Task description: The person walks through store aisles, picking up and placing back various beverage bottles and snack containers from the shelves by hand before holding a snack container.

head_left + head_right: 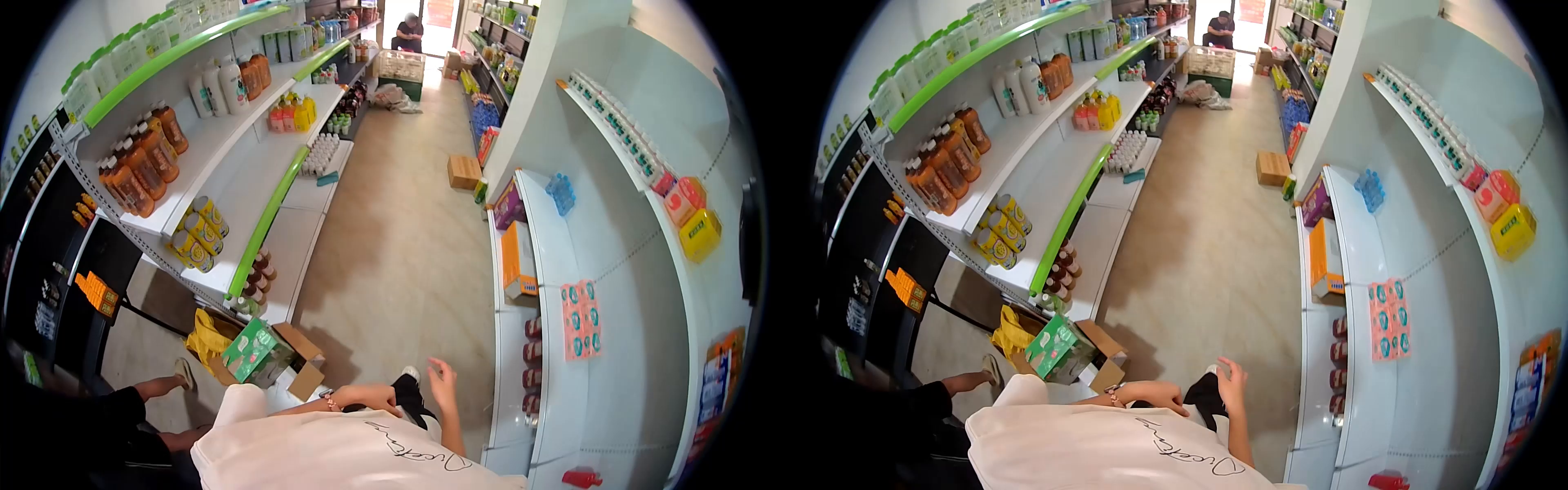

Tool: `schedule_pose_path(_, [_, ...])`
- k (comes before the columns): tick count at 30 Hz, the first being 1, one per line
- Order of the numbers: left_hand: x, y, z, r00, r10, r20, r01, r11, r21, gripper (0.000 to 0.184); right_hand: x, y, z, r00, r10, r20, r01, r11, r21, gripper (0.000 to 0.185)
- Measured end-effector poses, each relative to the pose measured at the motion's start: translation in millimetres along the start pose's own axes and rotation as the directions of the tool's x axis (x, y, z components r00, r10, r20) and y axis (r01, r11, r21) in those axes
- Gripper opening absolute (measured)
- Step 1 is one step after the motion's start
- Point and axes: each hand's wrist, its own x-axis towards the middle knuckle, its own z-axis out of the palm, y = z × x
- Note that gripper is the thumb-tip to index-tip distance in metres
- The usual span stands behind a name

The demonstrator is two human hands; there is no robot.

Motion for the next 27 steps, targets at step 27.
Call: schedule_pose_path(27, [198,-18,-337,0.906,-0.260,-0.334,0.283,0.959,0.023,0.047,485,-20,-34,0.896,-0.110,0.429,0.003,0.970,0.244,0.027])
